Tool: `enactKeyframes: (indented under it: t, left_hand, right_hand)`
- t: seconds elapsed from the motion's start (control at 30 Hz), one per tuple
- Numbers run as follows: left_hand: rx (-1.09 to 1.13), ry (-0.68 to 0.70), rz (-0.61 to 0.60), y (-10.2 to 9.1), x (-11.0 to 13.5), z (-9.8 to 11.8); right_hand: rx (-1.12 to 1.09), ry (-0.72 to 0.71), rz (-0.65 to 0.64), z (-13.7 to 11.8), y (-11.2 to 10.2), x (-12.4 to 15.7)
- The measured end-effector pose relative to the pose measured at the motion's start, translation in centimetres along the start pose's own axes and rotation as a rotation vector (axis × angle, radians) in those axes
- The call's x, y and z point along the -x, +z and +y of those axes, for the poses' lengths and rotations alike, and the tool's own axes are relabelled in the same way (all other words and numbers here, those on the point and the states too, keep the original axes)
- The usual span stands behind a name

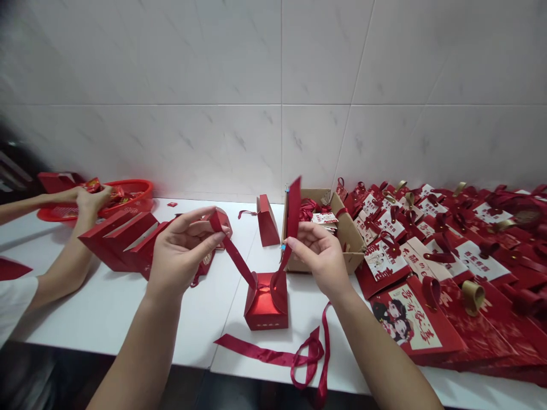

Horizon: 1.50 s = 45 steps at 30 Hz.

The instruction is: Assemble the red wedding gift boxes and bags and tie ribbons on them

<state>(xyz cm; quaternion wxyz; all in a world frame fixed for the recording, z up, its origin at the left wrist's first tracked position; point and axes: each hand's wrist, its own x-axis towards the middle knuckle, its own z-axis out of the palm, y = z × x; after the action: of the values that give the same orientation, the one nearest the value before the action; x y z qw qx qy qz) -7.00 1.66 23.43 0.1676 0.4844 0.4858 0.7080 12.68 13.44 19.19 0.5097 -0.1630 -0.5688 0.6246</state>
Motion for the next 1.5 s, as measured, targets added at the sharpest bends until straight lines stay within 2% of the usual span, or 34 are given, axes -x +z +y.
enactKeyframes:
  t: [0.17,0.3,0.43,0.6,0.77,1.0,1.27,1.4,1.5]
  left_hand:
    - [0.163,-0.086,0.006,-0.8,-0.1,-0.9]
    - [0.267,-0.114,0.083,-1.2,-0.3,-1.3]
    - [0.303,-0.083,0.137,-0.1,-0.8,-0.8]
    - [0.251,-0.107,0.090,1.5,-1.1,0.0]
    - [0.172,-0.099,0.058,2.2,-1.0,0.8]
    - [0.108,-0.098,0.076,2.5,-0.6,2.2]
    - [0.124,-0.040,-0.018,3.0,-0.1,2.0]
    - [0.031,0.062,-0.139,3.6,-0.3,2.4]
    - [-0.046,0.088,-0.182,4.1,-0.7,2.8]
  right_hand:
    - [-0.002,-0.015,0.125,-0.3,-0.2,-0.1]
    - [-0.005,-0.064,0.108,-0.5,-0.3,-0.1]
    - [-0.033,-0.103,0.097,-0.7,0.1,-0.3]
    - [-0.030,-0.071,0.113,-0.7,0.9,-0.5]
    - [0.045,-0.080,0.054,-0.2,1.6,-0.5]
    - [0.029,-0.083,-0.033,-0.6,2.4,-0.9]
    - [0.076,-0.044,-0.135,-1.8,3.5,-0.7]
    - [0.148,-0.046,-0.179,-2.4,4.2,-0.9]
    - [0.198,-0.067,-0.259,-2.8,4.2,-1.0]
